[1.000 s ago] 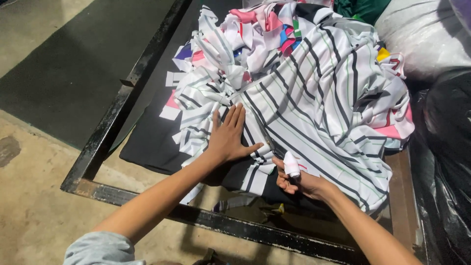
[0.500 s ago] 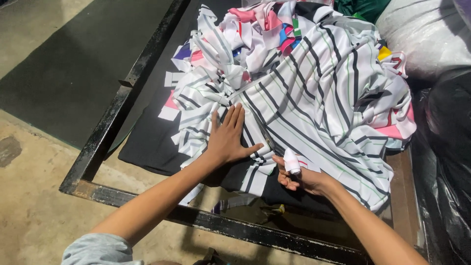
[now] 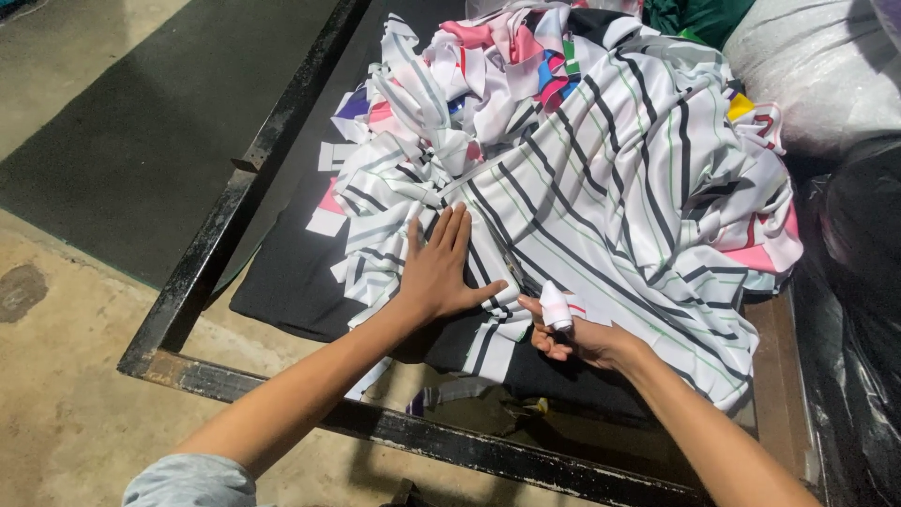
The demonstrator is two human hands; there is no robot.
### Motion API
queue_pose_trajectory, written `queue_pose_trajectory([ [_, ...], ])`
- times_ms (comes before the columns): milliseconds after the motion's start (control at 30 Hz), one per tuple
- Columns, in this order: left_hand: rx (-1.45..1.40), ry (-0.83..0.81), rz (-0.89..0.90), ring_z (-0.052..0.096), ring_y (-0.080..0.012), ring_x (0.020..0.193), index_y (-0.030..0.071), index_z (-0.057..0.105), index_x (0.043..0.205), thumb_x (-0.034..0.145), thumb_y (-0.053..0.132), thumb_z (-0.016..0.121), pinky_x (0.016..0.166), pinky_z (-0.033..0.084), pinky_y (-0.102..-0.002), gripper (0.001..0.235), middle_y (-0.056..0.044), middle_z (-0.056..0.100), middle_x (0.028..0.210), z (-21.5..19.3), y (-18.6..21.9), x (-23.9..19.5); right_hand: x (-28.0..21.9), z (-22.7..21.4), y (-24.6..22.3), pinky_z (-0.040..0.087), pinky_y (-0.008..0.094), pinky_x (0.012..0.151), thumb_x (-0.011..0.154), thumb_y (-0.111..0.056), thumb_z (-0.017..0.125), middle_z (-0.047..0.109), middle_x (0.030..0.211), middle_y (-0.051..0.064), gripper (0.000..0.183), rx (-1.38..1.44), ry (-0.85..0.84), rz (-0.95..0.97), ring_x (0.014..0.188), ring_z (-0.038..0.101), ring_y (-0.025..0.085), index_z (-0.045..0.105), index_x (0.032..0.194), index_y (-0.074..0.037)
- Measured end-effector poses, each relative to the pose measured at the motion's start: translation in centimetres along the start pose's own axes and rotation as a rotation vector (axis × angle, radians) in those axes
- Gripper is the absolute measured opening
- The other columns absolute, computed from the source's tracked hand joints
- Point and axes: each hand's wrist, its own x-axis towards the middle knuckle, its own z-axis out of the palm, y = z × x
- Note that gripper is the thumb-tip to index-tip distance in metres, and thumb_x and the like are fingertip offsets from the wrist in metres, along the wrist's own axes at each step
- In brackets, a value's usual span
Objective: Cutting through a pile of striped fabric strips using large scissors
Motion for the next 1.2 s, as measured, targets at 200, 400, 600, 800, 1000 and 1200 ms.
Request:
queue_pose_trajectory([
  [200,0.009,-0.008,-0.012,0.014,-0.0274,0.16,0.001,0.021,0.163,0.083,0.09,0.037,0.122,0.001,-0.066,0.121,-0.016,0.018,0.172,0.0,-0.1,0.0,-0.4,0.3,-0.8,0.042,0.021,0.033,0.097,-0.047,0.071,0.06,0.057,0.018,0.054,-0.019,0.006,0.006,0.035,0.057,0.017,0.045,0.069,-0.009],
  [400,0.024,-0.012,-0.019,0.014,-0.0271,0.16,0.001,0.021,0.163,0.082,0.09,0.037,0.122,0.0,-0.066,0.121,-0.016,0.017,0.172,-0.2,0.1,0.0,0.6,-0.4,0.0,0.041,0.02,0.035,0.096,-0.05,0.07,0.062,0.058,0.016,0.053,-0.052,0.005,0.001,0.037,0.057,0.016,0.045,0.07,-0.01],
  [600,0.003,-0.03,-0.023,0.013,-0.0277,0.16,0.001,0.02,0.163,0.083,0.089,0.039,0.122,0.0,-0.066,0.12,-0.017,0.016,0.172,-0.6,0.2,-0.1,1.0,-0.7,0.0,0.041,0.023,0.034,0.096,-0.044,0.073,0.063,0.057,0.018,0.051,-0.092,-0.009,-0.015,0.036,0.058,0.019,0.045,0.07,-0.01],
  [800,-0.008,-0.019,-0.003,0.015,-0.0294,0.16,0.0,0.021,0.162,0.084,0.089,0.039,0.12,0.0,-0.067,0.12,-0.018,0.017,0.172,1.4,-0.7,0.4,1.7,-7.8,8.7,0.042,0.022,0.037,0.089,-0.056,0.067,0.053,0.067,0.009,0.057,0.004,-0.203,-0.148,0.039,0.057,0.012,0.056,0.095,0.0],
  [1000,0.069,0.193,0.037,0.009,-0.028,0.159,0.0,0.018,0.161,0.078,0.098,0.019,0.119,-0.004,-0.064,0.128,-0.016,0.017,0.17,3.0,-0.6,2.2,1.2,-14.7,12.9,0.06,0.031,0.044,0.104,-0.05,0.045,0.062,0.082,0.029,0.049,0.719,-0.925,-0.119,0.054,0.065,0.027,0.047,0.075,-0.01],
  [1200,-0.066,0.267,0.071,0.03,-0.037,0.151,0.004,0.034,0.153,0.098,0.064,0.04,0.121,0.019,-0.065,0.082,-0.019,0.036,0.16,2.6,7.7,8.0,9.3,-20.7,11.8,0.061,0.053,0.062,0.089,-0.03,0.087,0.061,0.101,0.039,0.044,0.525,-1.137,-0.434,0.07,0.07,0.047,0.053,0.086,-0.003],
])
